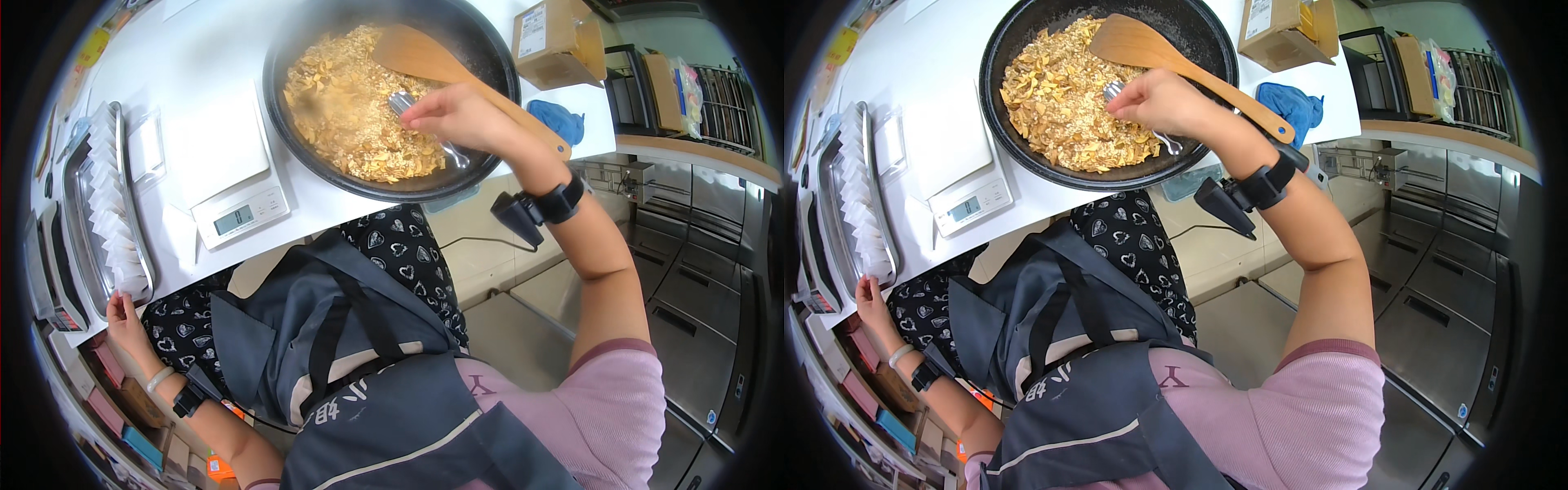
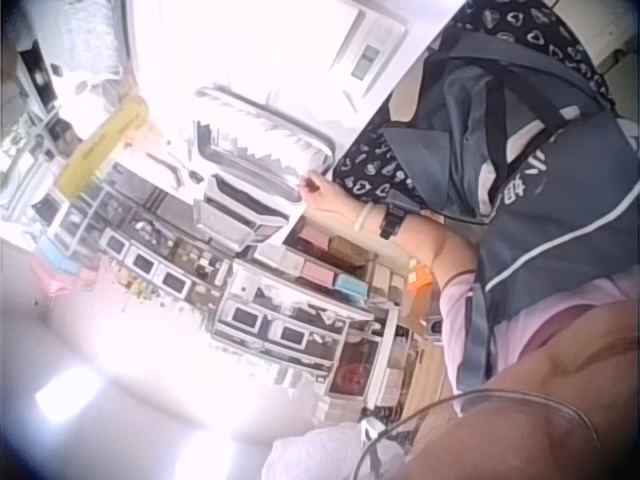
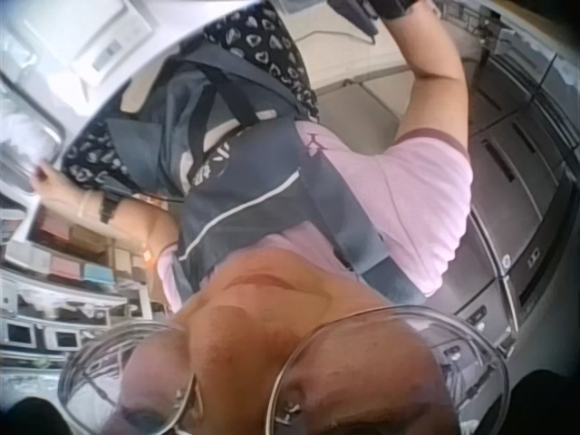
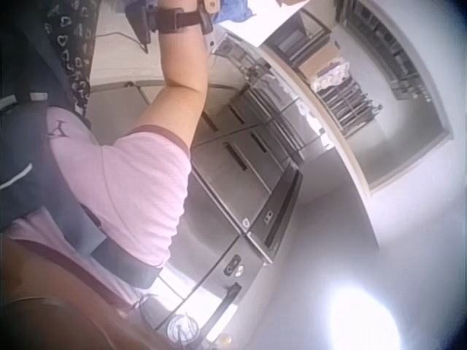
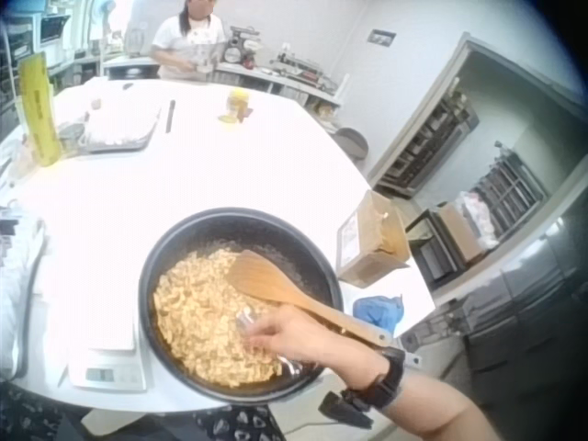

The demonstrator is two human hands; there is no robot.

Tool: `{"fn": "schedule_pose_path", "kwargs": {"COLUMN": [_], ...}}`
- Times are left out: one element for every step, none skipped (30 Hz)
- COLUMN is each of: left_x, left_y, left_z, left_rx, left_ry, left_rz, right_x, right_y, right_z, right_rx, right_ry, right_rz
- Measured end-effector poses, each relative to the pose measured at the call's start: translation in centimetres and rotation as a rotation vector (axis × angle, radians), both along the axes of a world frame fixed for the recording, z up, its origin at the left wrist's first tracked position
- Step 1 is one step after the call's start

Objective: The person prepares small white pouches by hand and fills them with a cooked mixture using a metal spoon from a large pan. The person places the filled pouches into a metal tray on the counter after weighing them on a digital scale.

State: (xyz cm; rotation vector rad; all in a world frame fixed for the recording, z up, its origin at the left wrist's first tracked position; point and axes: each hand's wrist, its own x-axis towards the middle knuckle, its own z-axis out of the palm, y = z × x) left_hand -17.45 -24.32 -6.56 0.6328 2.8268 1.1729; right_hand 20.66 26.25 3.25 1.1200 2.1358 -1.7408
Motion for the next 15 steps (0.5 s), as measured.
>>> {"fn": "schedule_pose_path", "kwargs": {"left_x": [0.0, 0.0, 0.0, 0.1, 0.1, 0.1, 0.1, 0.0, 0.0, -0.1, -0.1, -0.3, -0.5, -0.6, -0.5], "left_y": [0.0, -0.1, 0.1, 0.3, 0.4, 0.3, 0.2, 0.2, 0.1, 0.1, 0.0, -0.2, -0.5, -0.8, -0.7], "left_z": [0.0, 0.0, 0.1, 0.2, 0.2, 0.2, 0.0, 0.0, -0.1, -0.1, -0.2, -0.3, -0.4, -0.5, -0.5], "left_rx": [0.001, 0.003, 0.003, -0.015, -0.033, -0.033, -0.002, 0.029, 0.029, 0.018, 0.008, 0.007, 0.008, 0.008, 0.009], "left_ry": [-0.006, -0.011, -0.011, -0.006, 0.0, 0.001, -0.02, -0.04, -0.041, -0.031, -0.022, -0.021, -0.026, -0.031, -0.033], "left_rz": [0.003, 0.007, 0.005, 0.01, 0.015, 0.017, 0.016, 0.015, 0.016, 0.013, 0.009, 0.011, 0.009, 0.007, 0.008], "right_x": [-0.3, -0.6, -0.8, -0.8, -0.8, -0.9, -1.0, -1.1, -1.2, -1.2, -1.1, -1.2, -1.3, -1.3, -1.2], "right_y": [-0.3, -0.6, -0.8, -0.9, -1.0, -1.0, -1.1, -1.2, -1.4, -1.5, -1.5, -1.4, -1.4, -1.3, -1.0], "right_z": [-0.1, -0.2, -0.9, -1.4, -1.9, -2.3, -2.7, -3.0, -3.3, -3.5, -3.7, -3.8, -3.9, -3.8, -3.6], "right_rx": [0.147, 0.294, 0.319, 0.319, 0.375, 0.43, 0.458, 0.458, 0.483, 0.508, 0.508, 0.531, 0.554, 0.553, 0.509], "right_ry": [-0.044, -0.088, -0.087, -0.088, -0.061, -0.031, -0.013, -0.012, -0.002, 0.009, 0.008, 0.003, -0.001, 0.0, -0.002], "right_rz": [0.107, 0.214, 0.207, 0.205, 0.236, 0.27, 0.29, 0.291, 0.294, 0.297, 0.298, 0.319, 0.34, 0.343, 0.316]}}
